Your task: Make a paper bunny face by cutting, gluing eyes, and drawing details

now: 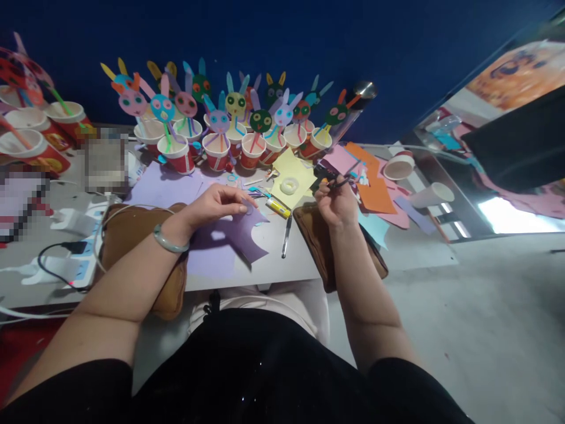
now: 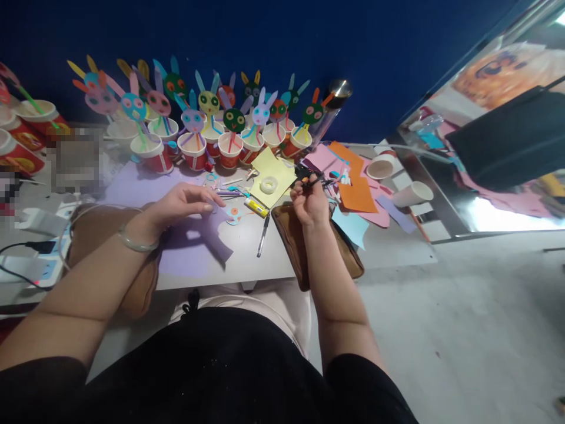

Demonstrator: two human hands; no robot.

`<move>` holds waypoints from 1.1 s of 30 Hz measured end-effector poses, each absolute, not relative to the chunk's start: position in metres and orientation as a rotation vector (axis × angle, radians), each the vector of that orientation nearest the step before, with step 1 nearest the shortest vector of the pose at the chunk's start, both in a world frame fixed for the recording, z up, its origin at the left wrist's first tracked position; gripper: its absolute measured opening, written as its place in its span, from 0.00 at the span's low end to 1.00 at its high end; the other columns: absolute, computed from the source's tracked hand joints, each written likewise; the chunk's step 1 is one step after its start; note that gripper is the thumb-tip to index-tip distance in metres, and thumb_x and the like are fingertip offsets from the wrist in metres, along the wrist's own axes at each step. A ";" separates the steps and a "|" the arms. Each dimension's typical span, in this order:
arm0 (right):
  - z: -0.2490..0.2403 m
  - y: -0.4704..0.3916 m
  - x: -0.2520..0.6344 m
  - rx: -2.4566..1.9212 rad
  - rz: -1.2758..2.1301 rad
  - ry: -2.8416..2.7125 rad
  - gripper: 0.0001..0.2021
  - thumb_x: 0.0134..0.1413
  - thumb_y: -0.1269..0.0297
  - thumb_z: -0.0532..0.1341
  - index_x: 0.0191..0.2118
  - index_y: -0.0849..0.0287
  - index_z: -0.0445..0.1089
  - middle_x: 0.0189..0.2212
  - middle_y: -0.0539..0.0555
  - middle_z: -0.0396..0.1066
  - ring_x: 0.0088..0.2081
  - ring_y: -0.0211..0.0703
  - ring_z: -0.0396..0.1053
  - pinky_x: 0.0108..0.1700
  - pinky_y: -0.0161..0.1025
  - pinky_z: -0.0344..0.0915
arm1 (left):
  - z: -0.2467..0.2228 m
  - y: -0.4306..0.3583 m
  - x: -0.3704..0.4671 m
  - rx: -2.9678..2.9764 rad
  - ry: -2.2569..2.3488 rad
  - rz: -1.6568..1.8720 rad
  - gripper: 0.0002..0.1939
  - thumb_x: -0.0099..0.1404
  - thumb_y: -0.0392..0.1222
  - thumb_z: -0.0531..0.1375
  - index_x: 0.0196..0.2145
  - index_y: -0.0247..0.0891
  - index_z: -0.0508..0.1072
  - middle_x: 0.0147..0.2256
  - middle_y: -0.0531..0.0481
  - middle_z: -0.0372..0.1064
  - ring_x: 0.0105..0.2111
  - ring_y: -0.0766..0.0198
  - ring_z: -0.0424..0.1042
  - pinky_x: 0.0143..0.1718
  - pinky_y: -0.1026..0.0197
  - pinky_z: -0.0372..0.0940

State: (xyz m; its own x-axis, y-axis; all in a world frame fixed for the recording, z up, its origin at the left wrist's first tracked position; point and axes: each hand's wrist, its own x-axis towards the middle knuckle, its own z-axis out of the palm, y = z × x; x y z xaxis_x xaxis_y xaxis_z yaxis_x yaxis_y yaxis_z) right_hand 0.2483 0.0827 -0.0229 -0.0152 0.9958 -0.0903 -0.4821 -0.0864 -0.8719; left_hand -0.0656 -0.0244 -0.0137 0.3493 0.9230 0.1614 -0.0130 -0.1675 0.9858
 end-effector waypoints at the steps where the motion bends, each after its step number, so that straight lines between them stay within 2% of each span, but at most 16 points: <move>1: -0.021 0.078 0.244 -0.891 1.454 -0.815 0.20 0.59 0.58 0.73 0.28 0.55 0.61 0.24 0.43 0.64 0.22 0.27 0.61 0.25 0.24 0.65 | -0.014 -0.024 -0.066 1.480 0.877 1.064 0.19 0.57 0.55 0.76 0.25 0.36 0.79 0.39 0.41 0.84 0.32 0.64 0.74 0.34 0.61 0.68; 4: -0.014 0.055 0.221 -0.897 1.430 -1.045 0.19 0.55 0.50 0.74 0.32 0.54 0.66 0.29 0.45 0.72 0.24 0.29 0.67 0.26 0.27 0.67 | -0.014 -0.024 -0.067 1.434 0.942 1.118 0.19 0.54 0.55 0.77 0.30 0.36 0.84 0.35 0.44 0.82 0.32 0.64 0.74 0.35 0.62 0.68; 7: -0.011 0.038 0.199 -0.908 1.531 -1.221 0.26 0.48 0.42 0.77 0.29 0.55 0.66 0.27 0.46 0.73 0.22 0.29 0.64 0.24 0.29 0.64 | -0.015 -0.024 -0.068 1.366 0.984 1.137 0.20 0.52 0.55 0.78 0.31 0.35 0.84 0.32 0.46 0.80 0.31 0.65 0.73 0.33 0.63 0.67; 10: -0.012 0.032 0.183 -0.930 1.634 -1.363 0.29 0.42 0.39 0.79 0.28 0.56 0.67 0.24 0.45 0.71 0.21 0.30 0.64 0.23 0.29 0.60 | -0.016 -0.024 -0.068 1.314 0.973 1.118 0.21 0.51 0.56 0.79 0.27 0.35 0.81 0.26 0.49 0.76 0.27 0.67 0.71 0.30 0.64 0.66; 17: -0.015 0.030 0.167 -0.825 1.748 -1.514 0.29 0.43 0.40 0.79 0.29 0.57 0.66 0.26 0.47 0.72 0.24 0.30 0.63 0.27 0.32 0.63 | -0.015 -0.023 -0.064 1.247 1.010 1.116 0.22 0.46 0.53 0.80 0.24 0.35 0.77 0.22 0.52 0.72 0.23 0.68 0.67 0.27 0.64 0.62; 22: -0.015 0.024 0.163 -0.785 1.726 -1.669 0.28 0.43 0.40 0.79 0.29 0.57 0.66 0.21 0.45 0.69 0.23 0.32 0.63 0.26 0.33 0.62 | -0.009 -0.025 -0.062 1.238 1.051 1.123 0.20 0.47 0.51 0.78 0.23 0.36 0.73 0.20 0.56 0.68 0.21 0.70 0.64 0.25 0.66 0.57; 25: -0.011 0.033 0.188 -0.795 1.640 -1.698 0.25 0.45 0.44 0.79 0.30 0.57 0.69 0.23 0.45 0.70 0.24 0.33 0.65 0.28 0.33 0.63 | -0.006 -0.026 -0.063 1.244 1.078 1.093 0.19 0.47 0.50 0.77 0.23 0.36 0.74 0.20 0.55 0.69 0.21 0.70 0.64 0.25 0.66 0.57; 28: 0.002 0.063 0.252 -0.931 1.370 -1.371 0.21 0.51 0.48 0.78 0.31 0.55 0.68 0.25 0.45 0.72 0.24 0.32 0.64 0.27 0.33 0.62 | -0.006 -0.027 -0.064 1.229 1.074 1.103 0.19 0.47 0.49 0.77 0.23 0.36 0.74 0.20 0.55 0.69 0.21 0.70 0.66 0.24 0.66 0.58; 30: 0.014 0.088 0.306 -1.070 1.171 -0.964 0.24 0.59 0.51 0.74 0.24 0.54 0.60 0.18 0.43 0.62 0.20 0.28 0.58 0.23 0.31 0.54 | -0.007 -0.026 -0.064 1.217 1.057 1.095 0.18 0.48 0.49 0.77 0.23 0.36 0.74 0.19 0.54 0.70 0.20 0.69 0.67 0.25 0.65 0.60; 32: 0.025 0.107 0.351 -1.116 1.079 -0.832 0.30 0.69 0.54 0.66 0.21 0.54 0.49 0.14 0.41 0.47 0.17 0.25 0.46 0.21 0.30 0.46 | -0.009 -0.026 -0.063 1.214 1.045 1.079 0.17 0.48 0.49 0.77 0.24 0.36 0.76 0.20 0.53 0.71 0.21 0.68 0.68 0.25 0.65 0.62; 33: 0.028 0.111 0.365 -1.133 1.049 -0.796 0.31 0.70 0.52 0.64 0.21 0.53 0.46 0.13 0.40 0.41 0.16 0.26 0.40 0.19 0.31 0.41 | -0.010 -0.026 -0.063 1.218 1.044 1.073 0.17 0.48 0.49 0.77 0.24 0.36 0.76 0.20 0.53 0.72 0.21 0.68 0.69 0.25 0.65 0.62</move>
State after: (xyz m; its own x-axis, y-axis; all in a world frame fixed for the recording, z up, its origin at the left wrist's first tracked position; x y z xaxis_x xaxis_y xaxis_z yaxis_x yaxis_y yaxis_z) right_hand 0.3654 0.1115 0.0285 0.3302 0.9439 -0.0075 -0.2474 0.0788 -0.9657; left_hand -0.0629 -0.0258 -0.0101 0.1867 0.9819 -0.0327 -0.0590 0.0444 0.9973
